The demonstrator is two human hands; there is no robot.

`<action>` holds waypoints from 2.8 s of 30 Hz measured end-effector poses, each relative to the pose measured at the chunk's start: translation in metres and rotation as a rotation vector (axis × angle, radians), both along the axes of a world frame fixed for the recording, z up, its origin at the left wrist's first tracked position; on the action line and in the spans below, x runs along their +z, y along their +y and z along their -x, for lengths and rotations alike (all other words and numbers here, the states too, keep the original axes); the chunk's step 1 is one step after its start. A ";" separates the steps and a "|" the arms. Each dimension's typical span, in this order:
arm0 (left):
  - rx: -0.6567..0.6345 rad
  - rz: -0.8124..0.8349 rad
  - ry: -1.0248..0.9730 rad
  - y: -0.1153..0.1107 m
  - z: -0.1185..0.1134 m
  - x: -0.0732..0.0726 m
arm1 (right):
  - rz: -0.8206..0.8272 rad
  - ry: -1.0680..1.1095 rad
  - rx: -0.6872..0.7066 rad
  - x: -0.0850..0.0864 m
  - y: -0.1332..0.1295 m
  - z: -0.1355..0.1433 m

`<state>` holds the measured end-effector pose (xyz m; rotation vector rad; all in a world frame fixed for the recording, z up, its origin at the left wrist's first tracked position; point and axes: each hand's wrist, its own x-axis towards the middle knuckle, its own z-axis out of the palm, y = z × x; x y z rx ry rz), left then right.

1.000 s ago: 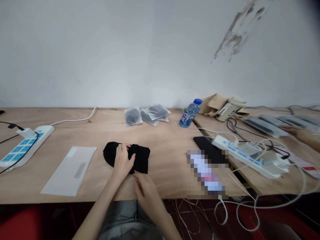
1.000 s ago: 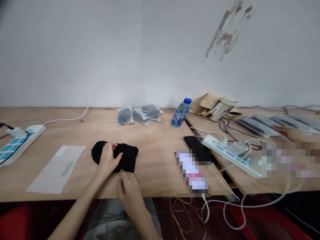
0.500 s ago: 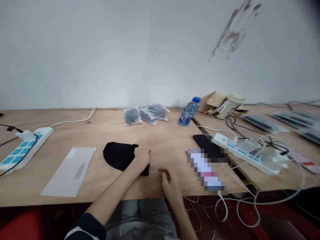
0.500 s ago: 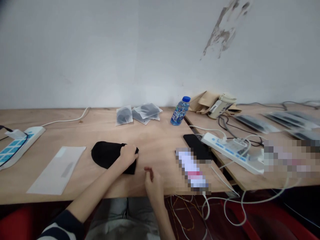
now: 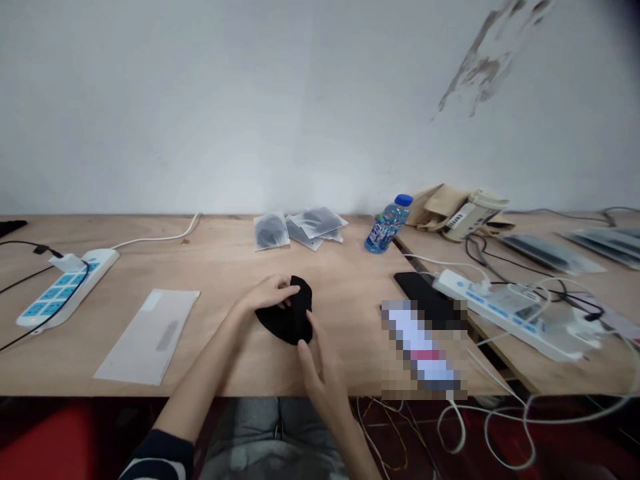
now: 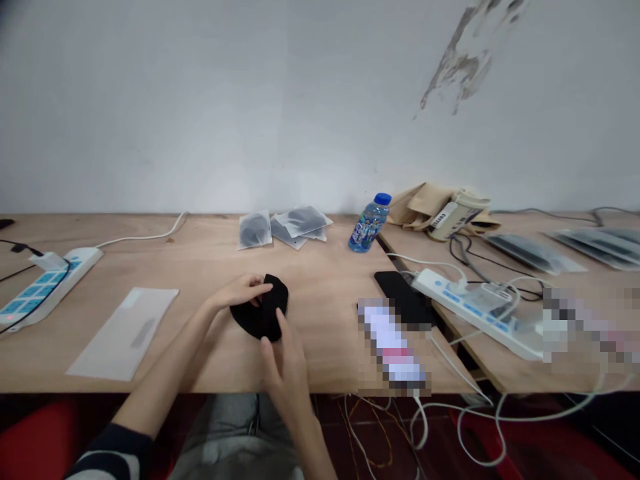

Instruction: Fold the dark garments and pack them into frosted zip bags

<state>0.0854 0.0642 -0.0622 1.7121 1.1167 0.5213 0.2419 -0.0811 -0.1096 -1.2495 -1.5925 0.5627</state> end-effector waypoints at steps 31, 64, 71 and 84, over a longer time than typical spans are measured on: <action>0.598 -0.570 0.481 -0.099 0.026 -0.044 | -0.003 -0.331 -0.067 -0.008 0.055 0.010; 1.013 -0.623 0.677 -0.139 0.155 -0.068 | 0.328 -0.363 0.003 -0.018 0.105 0.015; 1.069 -0.570 0.715 -0.162 0.172 -0.086 | 0.480 -0.164 0.098 -0.013 0.114 0.011; 0.873 -0.703 0.459 -0.131 0.113 -0.068 | 0.456 0.100 0.183 -0.001 0.072 -0.015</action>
